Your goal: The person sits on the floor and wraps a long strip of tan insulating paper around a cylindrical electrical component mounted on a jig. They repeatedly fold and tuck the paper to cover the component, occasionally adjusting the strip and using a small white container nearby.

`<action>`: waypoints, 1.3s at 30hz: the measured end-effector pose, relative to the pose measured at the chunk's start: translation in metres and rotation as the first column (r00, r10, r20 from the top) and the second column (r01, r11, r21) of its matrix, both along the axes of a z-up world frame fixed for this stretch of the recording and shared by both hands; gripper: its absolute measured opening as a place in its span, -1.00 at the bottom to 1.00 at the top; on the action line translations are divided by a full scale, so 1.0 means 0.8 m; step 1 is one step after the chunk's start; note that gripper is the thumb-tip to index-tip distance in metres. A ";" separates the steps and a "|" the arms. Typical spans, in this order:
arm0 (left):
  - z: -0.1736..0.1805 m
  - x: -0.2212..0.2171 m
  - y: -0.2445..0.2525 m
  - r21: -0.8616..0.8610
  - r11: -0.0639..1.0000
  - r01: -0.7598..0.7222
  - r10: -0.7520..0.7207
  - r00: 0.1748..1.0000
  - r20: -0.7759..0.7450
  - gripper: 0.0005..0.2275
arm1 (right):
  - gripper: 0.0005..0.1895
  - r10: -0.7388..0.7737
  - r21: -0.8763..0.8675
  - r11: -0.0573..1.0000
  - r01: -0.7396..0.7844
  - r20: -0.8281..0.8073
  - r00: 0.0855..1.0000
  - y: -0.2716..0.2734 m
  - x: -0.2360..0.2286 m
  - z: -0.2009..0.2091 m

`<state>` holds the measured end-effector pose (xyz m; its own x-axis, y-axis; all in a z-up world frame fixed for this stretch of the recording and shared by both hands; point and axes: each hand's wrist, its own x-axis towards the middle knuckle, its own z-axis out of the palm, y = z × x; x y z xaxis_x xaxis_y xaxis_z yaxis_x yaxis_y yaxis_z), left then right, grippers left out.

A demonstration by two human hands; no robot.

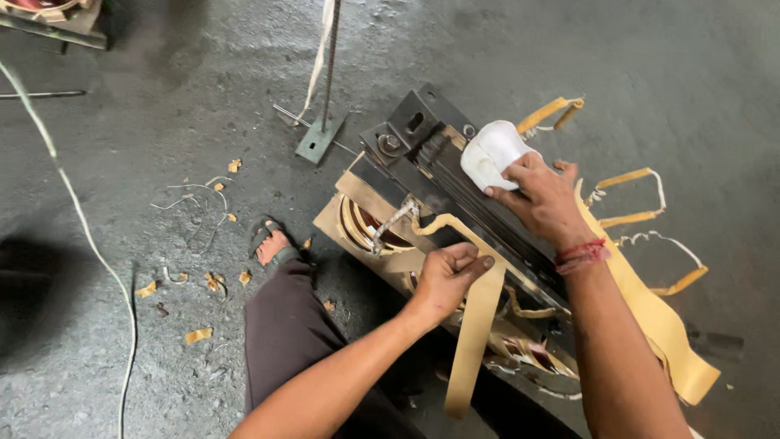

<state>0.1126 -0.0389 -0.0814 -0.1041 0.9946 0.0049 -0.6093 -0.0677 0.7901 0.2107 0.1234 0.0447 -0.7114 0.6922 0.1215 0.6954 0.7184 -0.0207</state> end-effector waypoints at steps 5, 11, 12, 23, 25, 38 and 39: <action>-0.003 -0.005 0.000 0.031 0.999 0.008 -0.008 1.000 -0.008 -0.81 | -0.45 0.032 0.166 0.986 0.011 -0.254 0.967 -0.041 0.021 0.037; 0.010 -0.006 0.000 -0.013 1.000 -0.003 0.003 0.999 0.037 -0.87 | -0.86 -0.441 -0.365 0.883 0.296 -0.427 0.789 -0.198 0.069 0.067; 0.010 -0.010 0.001 -0.011 1.000 -0.006 0.006 0.999 0.040 -0.86 | -0.83 -0.388 -0.332 0.907 0.258 -0.422 0.819 -0.196 0.064 0.058; 0.008 -0.007 0.000 -0.006 0.999 0.035 -0.035 0.998 0.057 -0.88 | -0.84 -0.320 -0.247 0.937 0.247 -0.322 0.891 -0.202 0.096 0.033; 0.008 -0.009 0.001 -0.029 0.999 0.036 -0.035 0.998 0.051 -0.86 | -0.84 -0.304 -0.056 0.952 0.301 -0.271 0.913 -0.215 0.117 0.034; 0.019 -0.005 -0.011 -0.014 1.000 0.012 -0.012 1.000 0.018 -0.85 | -0.38 -0.275 0.310 0.916 0.253 0.029 0.961 -0.283 0.136 -0.001; 0.022 -0.002 -0.016 -0.050 0.999 0.001 0.001 0.999 0.044 -0.88 | -0.47 -0.299 0.304 0.900 0.314 -0.096 0.950 -0.288 0.127 -0.002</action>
<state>0.1106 -0.0520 -0.0642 -0.1028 0.9935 -0.0490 -0.6437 -0.0289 0.7647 0.3120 -0.1072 0.0428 -0.4590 0.7965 0.3935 0.8857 0.4450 0.1323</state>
